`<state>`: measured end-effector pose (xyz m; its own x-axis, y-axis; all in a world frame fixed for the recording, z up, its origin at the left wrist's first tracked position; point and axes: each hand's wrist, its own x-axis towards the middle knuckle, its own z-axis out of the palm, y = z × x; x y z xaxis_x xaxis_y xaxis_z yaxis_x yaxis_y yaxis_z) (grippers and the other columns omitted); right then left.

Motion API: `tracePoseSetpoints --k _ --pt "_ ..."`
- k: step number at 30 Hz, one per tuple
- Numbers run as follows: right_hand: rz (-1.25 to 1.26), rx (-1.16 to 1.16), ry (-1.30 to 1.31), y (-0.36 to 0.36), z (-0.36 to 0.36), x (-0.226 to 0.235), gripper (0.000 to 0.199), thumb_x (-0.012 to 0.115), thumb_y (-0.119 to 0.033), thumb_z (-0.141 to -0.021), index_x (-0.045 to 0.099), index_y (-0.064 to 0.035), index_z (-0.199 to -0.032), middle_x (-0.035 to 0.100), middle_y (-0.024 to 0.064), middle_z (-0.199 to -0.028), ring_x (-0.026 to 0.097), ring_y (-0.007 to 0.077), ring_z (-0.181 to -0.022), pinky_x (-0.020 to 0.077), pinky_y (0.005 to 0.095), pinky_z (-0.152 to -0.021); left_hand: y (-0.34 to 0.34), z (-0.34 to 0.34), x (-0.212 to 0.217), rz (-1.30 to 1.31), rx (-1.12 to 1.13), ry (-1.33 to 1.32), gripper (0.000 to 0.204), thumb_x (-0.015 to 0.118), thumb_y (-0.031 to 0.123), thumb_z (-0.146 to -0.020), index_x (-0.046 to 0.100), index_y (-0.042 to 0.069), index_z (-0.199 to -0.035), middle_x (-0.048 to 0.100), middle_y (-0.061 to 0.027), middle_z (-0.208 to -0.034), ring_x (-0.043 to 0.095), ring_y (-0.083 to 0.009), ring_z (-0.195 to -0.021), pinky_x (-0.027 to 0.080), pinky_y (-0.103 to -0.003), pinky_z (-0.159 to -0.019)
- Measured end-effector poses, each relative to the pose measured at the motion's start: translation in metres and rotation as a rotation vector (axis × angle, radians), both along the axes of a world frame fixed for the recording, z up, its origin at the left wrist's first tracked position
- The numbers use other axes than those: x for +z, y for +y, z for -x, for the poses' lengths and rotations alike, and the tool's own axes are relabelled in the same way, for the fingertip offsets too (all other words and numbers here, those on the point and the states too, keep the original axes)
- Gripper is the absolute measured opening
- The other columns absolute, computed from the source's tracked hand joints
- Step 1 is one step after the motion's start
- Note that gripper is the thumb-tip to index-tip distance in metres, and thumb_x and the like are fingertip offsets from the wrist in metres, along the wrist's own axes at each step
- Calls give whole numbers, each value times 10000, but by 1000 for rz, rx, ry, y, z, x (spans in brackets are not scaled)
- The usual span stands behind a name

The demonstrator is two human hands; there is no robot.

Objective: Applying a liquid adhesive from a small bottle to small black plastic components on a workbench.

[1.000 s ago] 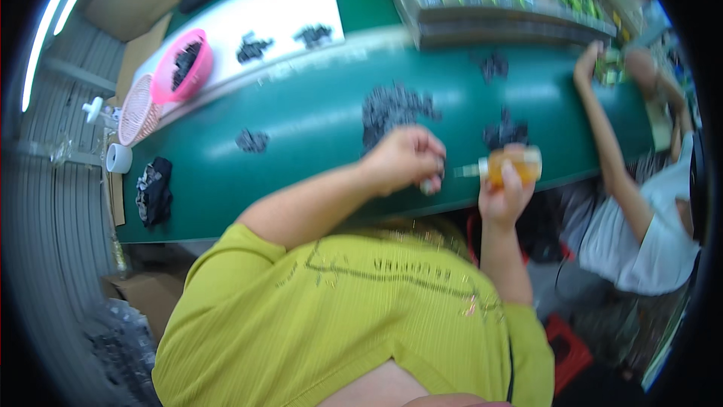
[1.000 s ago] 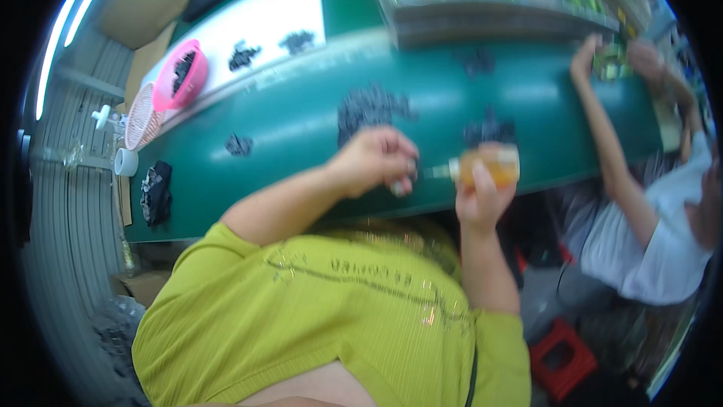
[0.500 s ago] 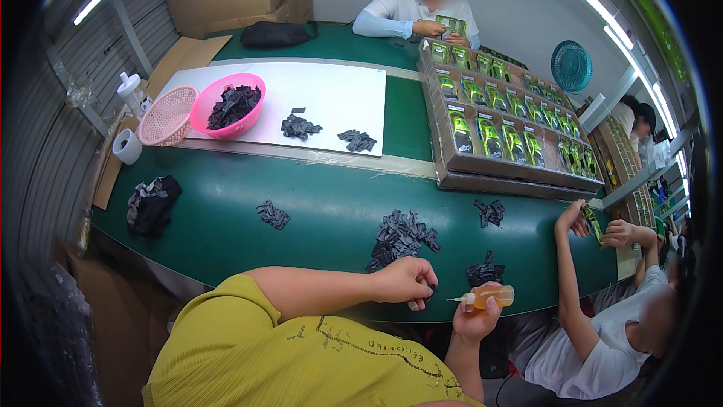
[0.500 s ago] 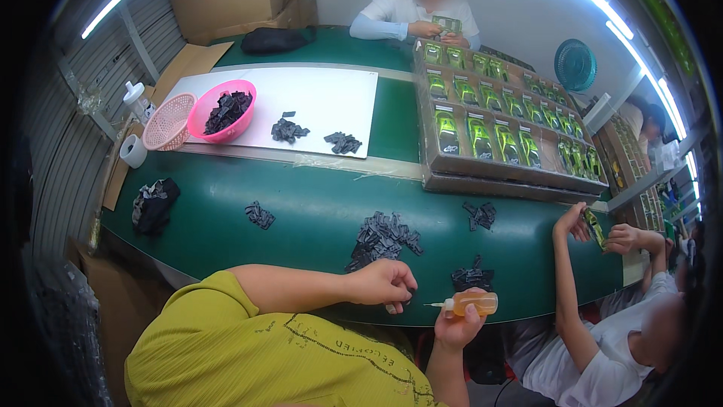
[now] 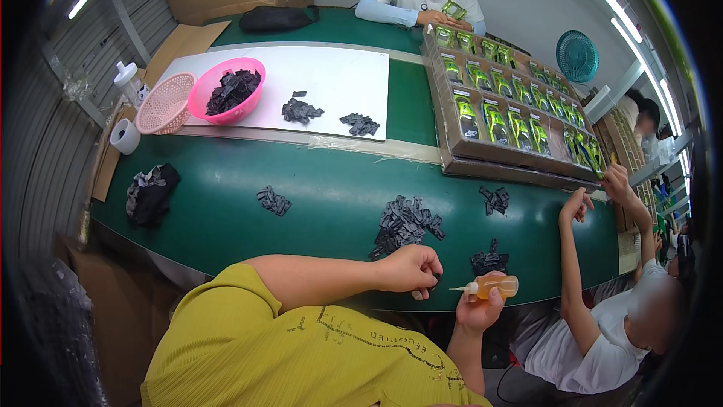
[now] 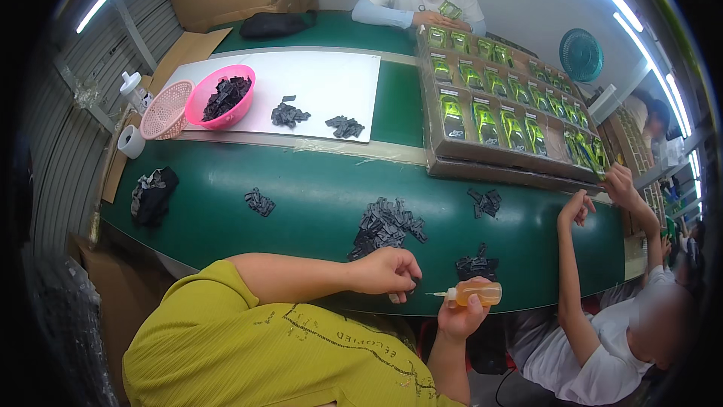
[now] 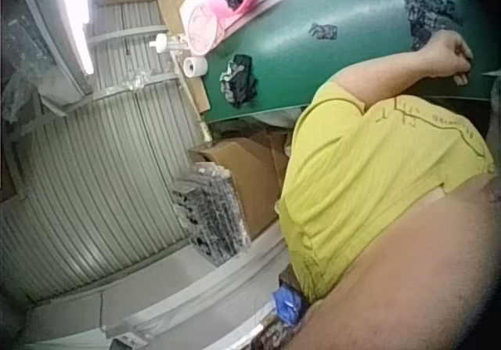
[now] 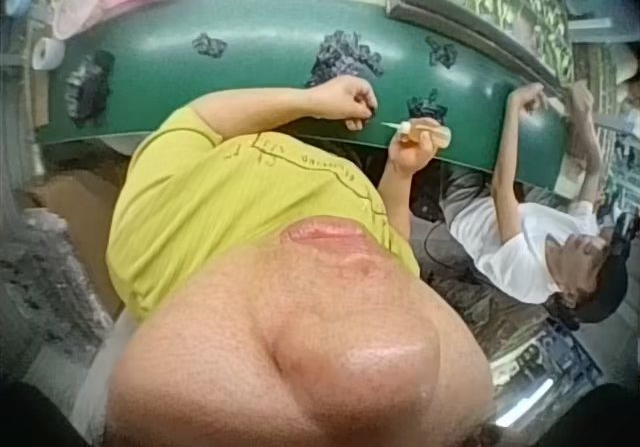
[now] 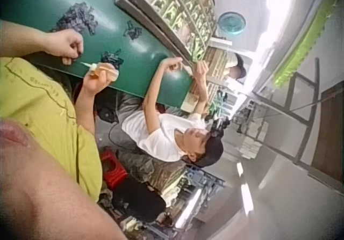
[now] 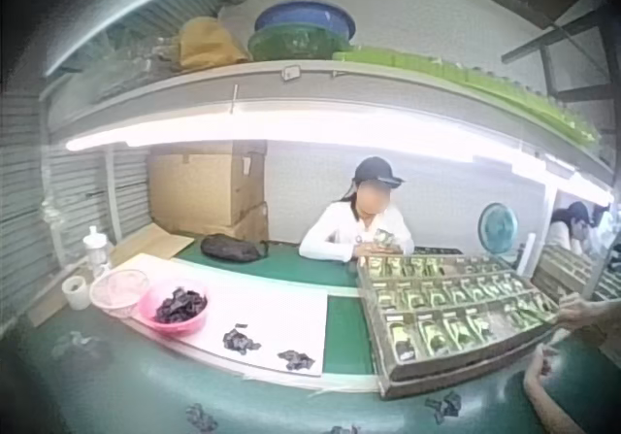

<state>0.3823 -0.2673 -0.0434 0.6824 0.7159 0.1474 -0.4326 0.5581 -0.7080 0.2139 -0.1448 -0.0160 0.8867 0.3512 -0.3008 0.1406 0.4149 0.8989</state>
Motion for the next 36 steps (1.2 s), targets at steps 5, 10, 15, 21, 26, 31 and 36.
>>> tracePoseSetpoints --k 5,10,15,21,26,31,36 --pt "-2 82 29 -7 -4 -5 357 543 -84 -753 444 -50 -1094 488 67 -1007 542 145 -721 474 246 -454 -2 -1 0 29 21 -17 203 548 -19 -819 478 -87 -997 595 -114 -741 655 -183 -623 561 -268 -545" --pt "2 4 0 -2 2 -1 305 528 -139 -810 483 -19 -1087 560 96 -887 502 128 -520 434 231 -448 -2 0 3 33 20 -4 196 545 -29 -812 484 -85 -989 585 -118 -792 654 -186 -625 566 -271 -549" --pt "1 17 -10 -3 3 1 304 526 -141 -813 477 -27 -1090 557 86 -894 498 123 -523 433 234 -448 -2 1 3 38 21 -9 195 554 -30 -807 489 -77 -985 577 -112 -805 652 -184 -623 565 -271 -546" --pt "-13 23 -1 -3 4 3 297 535 -110 -785 466 -32 -1064 531 76 -914 510 134 -577 439 238 -453 -2 -1 3 17 17 17 201 572 -13 -811 493 -65 -988 583 -109 -804 650 -177 -623 563 -269 -548" --pt "-59 112 -47 -3 3 9 258 514 -116 -809 478 -30 -1049 550 67 -881 517 128 -560 445 241 -458 -2 -1 7 -23 57 31 196 574 -10 -824 499 -61 -998 588 -99 -786 650 -170 -633 559 -266 -547" --pt "-64 73 70 -6 6 16 279 530 -93 -763 471 -23 -1026 517 71 -796 483 148 -527 437 254 -450 -5 -3 8 -88 86 76 207 574 2 -833 506 -58 -1020 599 -108 -814 649 -170 -656 562 -272 -571" --pt "-66 85 146 -14 -3 5 259 546 -166 -802 510 -52 -1032 566 76 -817 499 129 -536 422 239 -438 -12 -12 12 -123 46 142 224 567 10 -845 520 -50 -1056 616 -120 -862 653 -173 -686 566 -273 -601"
